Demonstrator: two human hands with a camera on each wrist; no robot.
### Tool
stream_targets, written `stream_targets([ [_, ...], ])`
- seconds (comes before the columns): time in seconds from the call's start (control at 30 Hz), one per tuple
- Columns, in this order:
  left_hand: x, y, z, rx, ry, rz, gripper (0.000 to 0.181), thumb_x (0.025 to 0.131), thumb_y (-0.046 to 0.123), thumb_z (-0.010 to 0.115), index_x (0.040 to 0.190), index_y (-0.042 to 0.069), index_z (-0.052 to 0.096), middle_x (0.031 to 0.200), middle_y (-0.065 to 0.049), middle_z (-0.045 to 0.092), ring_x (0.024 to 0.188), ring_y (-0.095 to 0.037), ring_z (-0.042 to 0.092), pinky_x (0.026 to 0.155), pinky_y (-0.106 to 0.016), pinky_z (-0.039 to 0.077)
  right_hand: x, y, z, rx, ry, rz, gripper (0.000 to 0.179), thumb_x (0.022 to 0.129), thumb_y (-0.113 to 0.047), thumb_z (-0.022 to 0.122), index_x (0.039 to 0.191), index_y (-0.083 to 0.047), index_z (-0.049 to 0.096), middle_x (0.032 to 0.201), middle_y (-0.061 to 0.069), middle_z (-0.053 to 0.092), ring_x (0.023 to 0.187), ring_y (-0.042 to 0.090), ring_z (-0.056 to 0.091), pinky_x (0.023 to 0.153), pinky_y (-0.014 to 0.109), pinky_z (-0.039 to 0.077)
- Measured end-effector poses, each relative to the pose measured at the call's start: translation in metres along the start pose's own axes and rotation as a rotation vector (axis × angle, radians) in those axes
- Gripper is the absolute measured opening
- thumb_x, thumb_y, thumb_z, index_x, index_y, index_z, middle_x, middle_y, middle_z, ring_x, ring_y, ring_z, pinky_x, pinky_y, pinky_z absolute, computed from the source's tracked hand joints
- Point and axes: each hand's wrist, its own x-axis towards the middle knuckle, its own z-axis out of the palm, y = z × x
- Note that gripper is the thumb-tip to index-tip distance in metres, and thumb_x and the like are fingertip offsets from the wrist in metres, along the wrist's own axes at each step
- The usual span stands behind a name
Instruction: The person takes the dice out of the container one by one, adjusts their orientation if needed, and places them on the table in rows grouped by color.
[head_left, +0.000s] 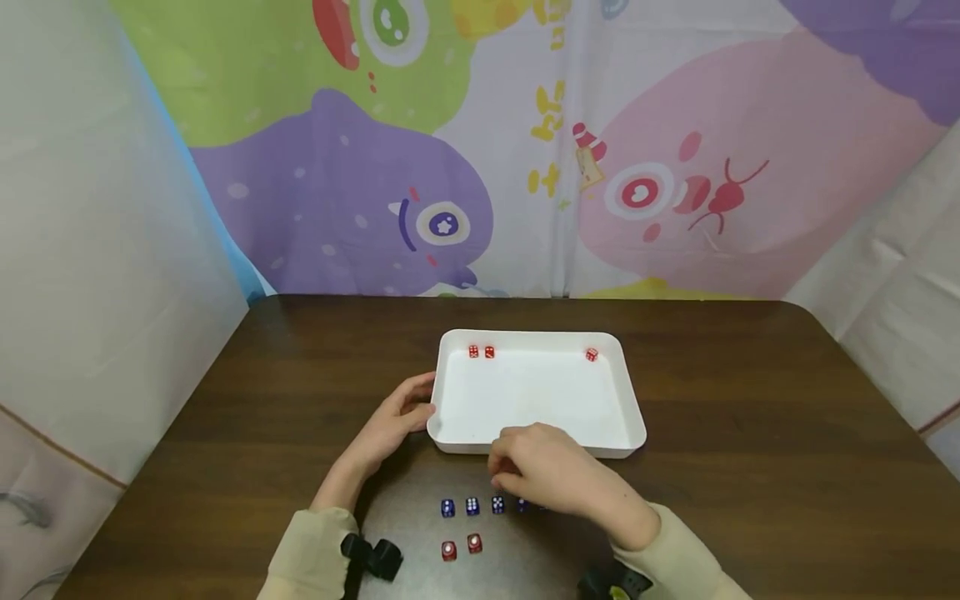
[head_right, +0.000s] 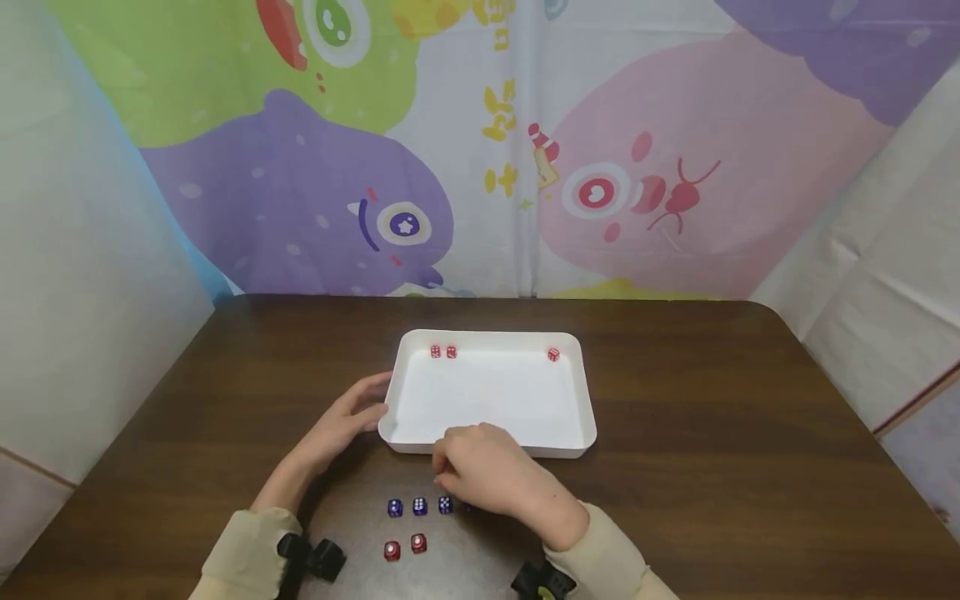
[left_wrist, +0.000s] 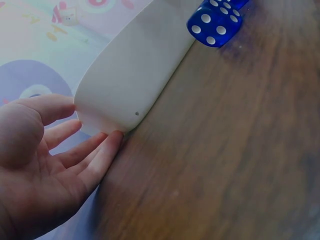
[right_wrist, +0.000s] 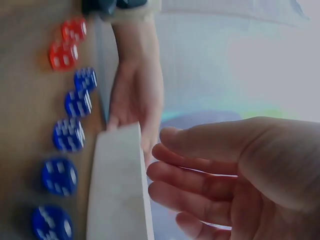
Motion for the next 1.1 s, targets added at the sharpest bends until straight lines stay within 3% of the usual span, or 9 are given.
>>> stream_targets([
  [0.2,0.003,-0.001,0.001,-0.006,0.003,-0.001,0.049,0.093,0.011,0.050,0.139,0.006,0.032,0.132,-0.024,0.040,0.113,-0.034,0.047,0.089,-0.040,0.046,-0.003,0.021,-0.008,-0.025,0.113,0.072,0.004,0.081,-0.018,0.066,0.077,-0.017,0.065,0.071,-0.011,0.056,0.062,0.003,0.049,0.058,0.021,0.042],
  [0.57,0.001,-0.001,0.000,-0.006,0.004,-0.005,0.049,0.093,0.010,0.049,0.138,0.006,0.032,0.131,-0.024,0.040,0.112,-0.033,0.047,0.089,-0.039,0.046,-0.002,0.054,-0.013,-0.065,0.217,0.192,0.005,0.081,-0.016,0.065,0.081,-0.012,0.067,0.076,-0.007,0.060,0.070,0.009,0.057,0.063,0.026,0.045],
  [0.73,0.001,-0.001,0.000,-0.002,0.010,-0.009,0.049,0.093,0.010,0.049,0.138,0.006,0.032,0.131,-0.024,0.040,0.111,-0.033,0.048,0.089,-0.039,0.046,-0.002,0.070,-0.013,-0.133,0.226,0.270,0.006,0.080,-0.014,0.065,0.084,-0.011,0.068,0.080,-0.001,0.062,0.073,0.015,0.060,0.064,0.031,0.047],
  [0.93,0.000,-0.002,0.000,-0.020,-0.001,-0.001,0.048,0.093,0.010,0.049,0.138,0.006,0.032,0.131,-0.025,0.040,0.112,-0.034,0.047,0.089,-0.039,0.046,-0.003,0.088,-0.014,-0.203,0.235,0.280,0.012,0.080,-0.014,0.066,0.089,-0.007,0.068,0.085,0.005,0.064,0.074,0.022,0.062,0.067,0.037,0.049],
  [1.1,0.000,-0.003,0.000,-0.020,-0.002,-0.002,0.049,0.093,0.010,0.049,0.138,0.006,0.032,0.132,-0.024,0.040,0.113,-0.034,0.047,0.089,-0.040,0.046,-0.003,0.103,-0.016,-0.215,0.248,0.298,0.018,0.082,-0.013,0.064,0.097,-0.004,0.067,0.097,0.011,0.064,0.086,0.030,0.062,0.074,0.042,0.049],
])
